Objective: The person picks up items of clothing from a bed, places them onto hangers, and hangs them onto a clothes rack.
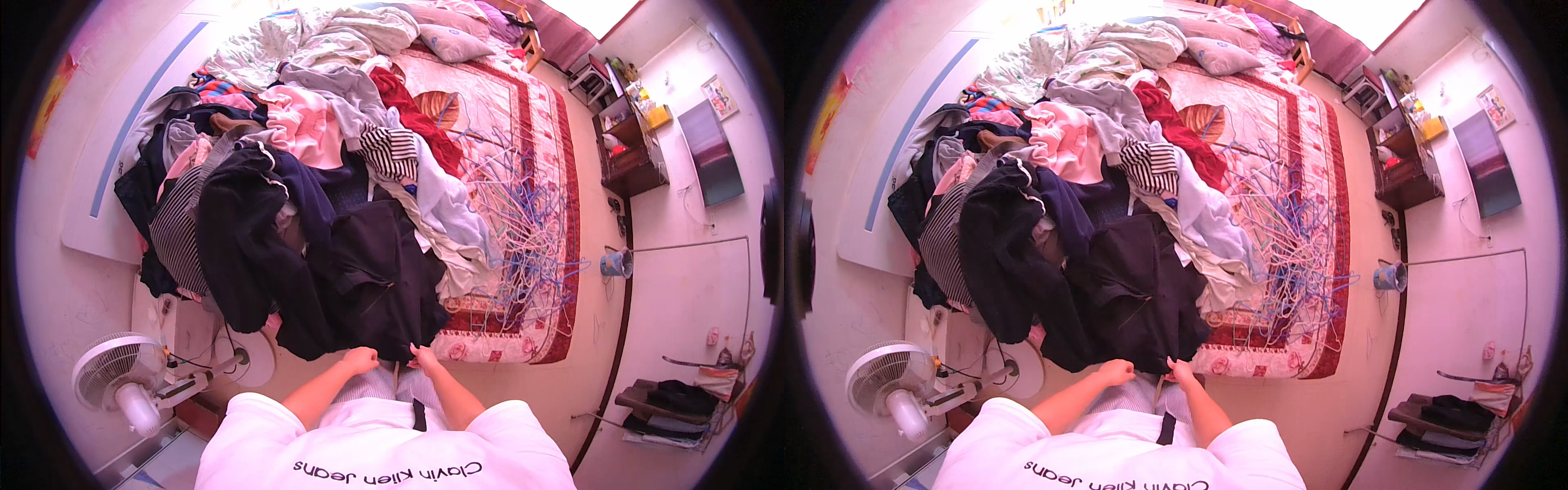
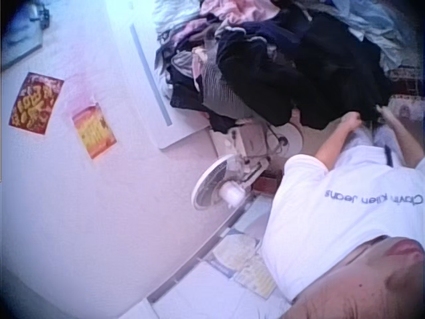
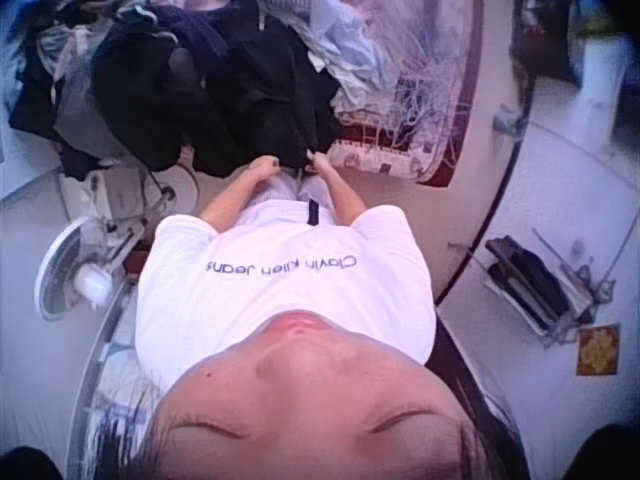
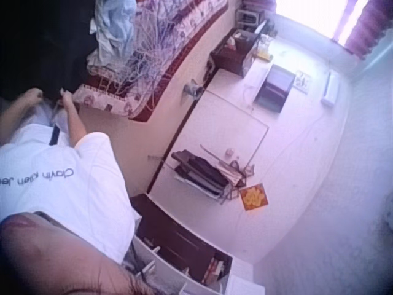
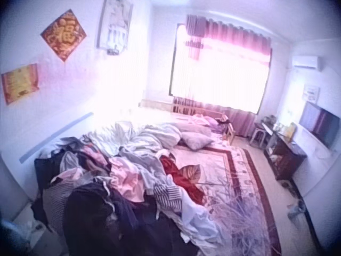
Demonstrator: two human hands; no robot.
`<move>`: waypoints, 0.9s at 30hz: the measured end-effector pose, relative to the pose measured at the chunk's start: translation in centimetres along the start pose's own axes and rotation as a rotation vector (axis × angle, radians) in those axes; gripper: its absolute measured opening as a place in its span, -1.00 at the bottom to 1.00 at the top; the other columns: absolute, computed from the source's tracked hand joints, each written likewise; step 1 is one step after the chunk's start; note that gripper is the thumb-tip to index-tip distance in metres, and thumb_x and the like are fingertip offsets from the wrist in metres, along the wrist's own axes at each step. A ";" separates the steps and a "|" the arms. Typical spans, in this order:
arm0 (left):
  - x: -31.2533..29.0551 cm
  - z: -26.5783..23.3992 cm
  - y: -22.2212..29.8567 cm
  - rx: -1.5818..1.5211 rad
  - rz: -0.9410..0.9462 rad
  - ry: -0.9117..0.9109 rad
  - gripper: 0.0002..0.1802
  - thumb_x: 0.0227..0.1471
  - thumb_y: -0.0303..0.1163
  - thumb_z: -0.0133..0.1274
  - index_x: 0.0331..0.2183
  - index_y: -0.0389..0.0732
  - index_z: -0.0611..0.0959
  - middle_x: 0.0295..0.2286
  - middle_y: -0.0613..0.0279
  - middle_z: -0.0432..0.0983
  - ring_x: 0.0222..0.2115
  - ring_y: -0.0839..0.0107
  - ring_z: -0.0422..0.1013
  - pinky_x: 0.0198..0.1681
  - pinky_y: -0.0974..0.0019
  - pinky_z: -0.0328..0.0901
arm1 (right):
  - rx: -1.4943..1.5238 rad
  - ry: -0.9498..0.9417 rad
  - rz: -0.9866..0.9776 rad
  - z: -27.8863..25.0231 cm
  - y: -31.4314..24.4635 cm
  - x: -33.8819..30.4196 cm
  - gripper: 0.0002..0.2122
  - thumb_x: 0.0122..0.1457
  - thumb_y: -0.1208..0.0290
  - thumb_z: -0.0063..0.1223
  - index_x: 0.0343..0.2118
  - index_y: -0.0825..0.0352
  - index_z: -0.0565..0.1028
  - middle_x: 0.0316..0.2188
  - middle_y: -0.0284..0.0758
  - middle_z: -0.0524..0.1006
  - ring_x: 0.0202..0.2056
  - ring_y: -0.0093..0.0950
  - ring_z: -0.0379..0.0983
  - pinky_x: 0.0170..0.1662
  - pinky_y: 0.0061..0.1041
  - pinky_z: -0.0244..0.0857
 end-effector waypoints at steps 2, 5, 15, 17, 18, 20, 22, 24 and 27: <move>-0.2 2.0 -1.6 -0.187 -0.113 -0.012 -0.74 -0.11 -0.18 0.06 -0.38 -0.10 0.66 -0.38 0.13 0.59 -0.33 0.23 0.50 -0.23 0.16 0.37 | -0.073 -0.061 -0.028 -1.3 1.3 -0.5 -0.69 0.19 0.08 -0.01 -0.37 0.28 0.40 -0.60 -0.37 0.42 -0.62 -0.50 0.41 -0.50 -0.44 0.42; 0.7 4.1 -6.7 -0.445 -0.164 0.070 -0.76 -0.14 -0.22 0.11 -0.43 -0.18 0.66 -0.50 0.18 0.59 -0.48 0.36 0.49 -0.34 0.26 0.37 | -0.026 -0.043 -0.051 -1.8 0.9 -2.9 -0.72 0.17 0.13 0.01 -0.42 0.29 0.43 -0.57 -0.37 0.45 -0.60 -0.48 0.38 -0.38 -0.44 0.40; -1.6 -0.1 -8.5 -0.922 -0.395 0.441 -0.81 0.04 -0.30 0.03 -0.35 -0.22 0.53 -0.53 0.24 0.48 -0.60 0.44 0.37 -0.54 0.34 0.31 | 0.349 -0.364 -0.201 0.1 -4.5 -4.3 -0.76 -0.27 0.69 -0.06 -0.44 0.33 0.46 -0.45 -0.37 0.48 -0.39 -0.47 0.43 -0.27 -0.47 0.38; -0.3 2.5 -7.9 -1.147 -0.422 0.482 -0.69 0.10 -0.16 -0.05 -0.23 -0.19 0.49 -0.30 0.26 0.47 -0.38 0.39 0.40 -0.35 0.28 0.35 | 0.492 -0.458 -0.212 1.3 -6.8 -8.2 -0.74 -0.30 0.72 -0.11 -0.46 0.35 0.46 -0.49 -0.35 0.50 -0.43 -0.44 0.47 -0.30 -0.49 0.39; 0.7 4.6 -7.4 -1.391 -0.437 0.476 -0.62 0.12 -0.08 -0.10 -0.16 -0.17 0.45 -0.16 0.26 0.44 -0.21 0.35 0.41 -0.21 0.23 0.37 | 0.485 -0.465 -0.215 1.1 -7.2 -9.3 -0.74 -0.30 0.72 -0.11 -0.46 0.35 0.46 -0.49 -0.35 0.50 -0.43 -0.44 0.47 -0.30 -0.49 0.39; 2.7 6.0 -3.2 -1.654 -0.275 0.332 -0.58 0.12 -0.04 -0.13 -0.10 -0.10 0.42 -0.06 0.28 0.37 -0.07 0.32 0.31 -0.08 0.18 0.30 | 0.532 -0.515 -0.209 -0.1 -7.0 -10.4 -0.75 -0.31 0.73 -0.15 -0.48 0.36 0.46 -0.51 -0.34 0.51 -0.46 -0.44 0.48 -0.35 -0.52 0.39; 4.5 7.8 -0.7 -1.917 -0.101 0.190 -0.54 0.12 0.01 -0.16 -0.04 -0.04 0.39 0.03 0.30 0.29 0.07 0.30 0.21 0.05 0.13 0.23 | 0.525 -0.573 -0.163 -1.2 -5.9 -11.1 -0.74 -0.33 0.74 -0.14 -0.49 0.35 0.45 -0.52 -0.36 0.50 -0.48 -0.44 0.46 -0.38 -0.50 0.37; 6.3 7.1 1.4 -1.670 0.356 0.208 -0.42 0.13 -0.01 -0.25 0.11 -0.08 0.29 0.13 0.32 0.19 0.08 0.38 0.24 0.05 0.21 0.26 | 0.507 -0.638 -0.121 -2.6 -4.4 -11.4 -0.73 -0.34 0.74 -0.14 -0.49 0.34 0.44 -0.53 -0.38 0.48 -0.51 -0.45 0.44 -0.42 -0.49 0.36; 5.5 6.9 3.8 -1.629 0.133 0.330 -0.44 0.08 -0.10 -0.19 0.09 -0.10 0.34 0.05 0.27 0.28 -0.01 0.36 0.32 0.04 0.21 0.27 | 0.326 -0.571 -0.122 -6.8 -1.2 -10.6 -0.78 -0.36 0.72 -0.17 -0.56 0.33 0.40 -0.60 -0.42 0.41 -0.55 -0.46 0.38 -0.48 -0.48 0.29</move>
Point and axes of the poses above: each hand's wrist, its own x-axis towards the middle knuckle, its own z-axis out of the palm, y = z × x, the point moved 9 cm from there along x, towards the middle knuckle
